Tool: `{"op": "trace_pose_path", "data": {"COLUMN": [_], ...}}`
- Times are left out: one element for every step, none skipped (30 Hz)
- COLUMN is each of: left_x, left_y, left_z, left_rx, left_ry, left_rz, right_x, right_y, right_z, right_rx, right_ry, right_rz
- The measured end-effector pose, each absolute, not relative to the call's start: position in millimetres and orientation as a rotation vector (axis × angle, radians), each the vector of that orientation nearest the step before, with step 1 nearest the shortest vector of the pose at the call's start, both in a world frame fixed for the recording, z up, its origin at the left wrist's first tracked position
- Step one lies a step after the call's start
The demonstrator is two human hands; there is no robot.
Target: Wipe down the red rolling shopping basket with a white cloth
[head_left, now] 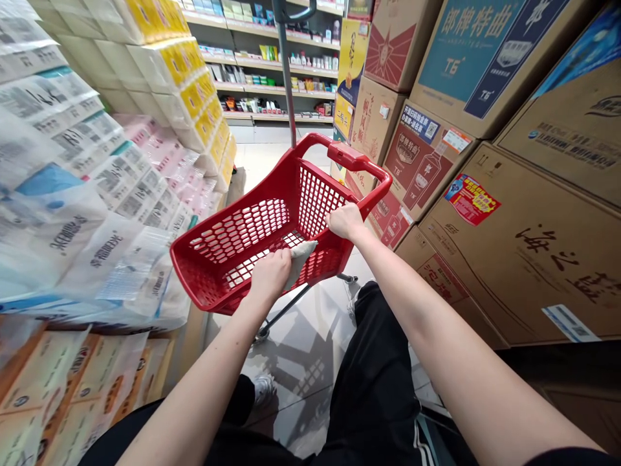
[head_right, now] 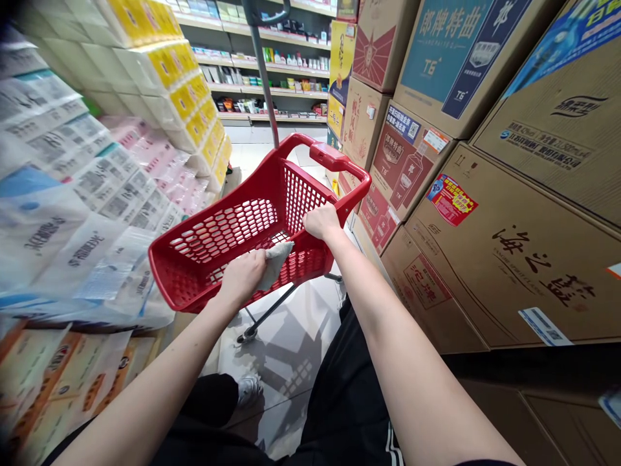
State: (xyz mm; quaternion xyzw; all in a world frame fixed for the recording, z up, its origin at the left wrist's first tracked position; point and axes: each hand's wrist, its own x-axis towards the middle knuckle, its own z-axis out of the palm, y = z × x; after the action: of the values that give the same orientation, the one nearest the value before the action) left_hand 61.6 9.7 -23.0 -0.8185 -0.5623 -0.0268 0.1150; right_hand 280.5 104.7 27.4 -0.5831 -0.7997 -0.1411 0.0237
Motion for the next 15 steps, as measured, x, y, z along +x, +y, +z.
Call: {"op": "trace_pose_path", "data": {"left_x": [65,68,68,67,65,61,56,50,43,34,25,14,3,-8,-20], "left_y": [12,13,12,11,9,6,3,-2,-6,-12,-18,-24,-31,-37,-43], "left_z": [-23,-24,-25,-26,-27,-28,-29,-30,-31,-32,-34,-36,-38,-40,-43], "left_rx": [-2.394,-2.385,-2.376,-2.368,-2.362,-2.356,-2.351,-2.345,-2.339,-2.329,-2.316,-2.297,-2.271,-2.246,-2.218], "left_ry": [-1.657,-1.664,-1.666,-1.661,-1.651,-1.643,-1.638,-1.638,-1.643,-1.652,-1.664,-1.681,-1.708,-1.734,-1.767], "left_rz": [-0.092,-0.106,-0.121,-0.132,-0.138,-0.139,-0.136,-0.129,-0.121,-0.112,-0.103,-0.094,-0.083,-0.071,-0.067], "right_x": [281,281,282,282,283,283,284,285,285,285,286,286,285,285,284], "right_y": [105,105,105,105,105,106,106,107,107,107,107,107,106,106,105], "right_z": [27,27,27,26,26,26,25,25,25,24,25,25,25,25,25], "right_rx": [-1.807,-1.808,-1.809,-1.808,-1.803,-1.794,-1.785,-1.777,-1.771,-1.77,-1.774,-1.78,-1.785,-1.788,-1.787], "right_ry": [-2.472,-2.472,-2.472,-2.475,-2.48,-2.488,-2.495,-2.501,-2.505,-2.505,-2.502,-2.495,-2.484,-2.471,-2.459], "right_rz": [-0.437,-0.435,-0.433,-0.431,-0.433,-0.438,-0.444,-0.447,-0.446,-0.441,-0.435,-0.43,-0.429,-0.431,-0.434]}}
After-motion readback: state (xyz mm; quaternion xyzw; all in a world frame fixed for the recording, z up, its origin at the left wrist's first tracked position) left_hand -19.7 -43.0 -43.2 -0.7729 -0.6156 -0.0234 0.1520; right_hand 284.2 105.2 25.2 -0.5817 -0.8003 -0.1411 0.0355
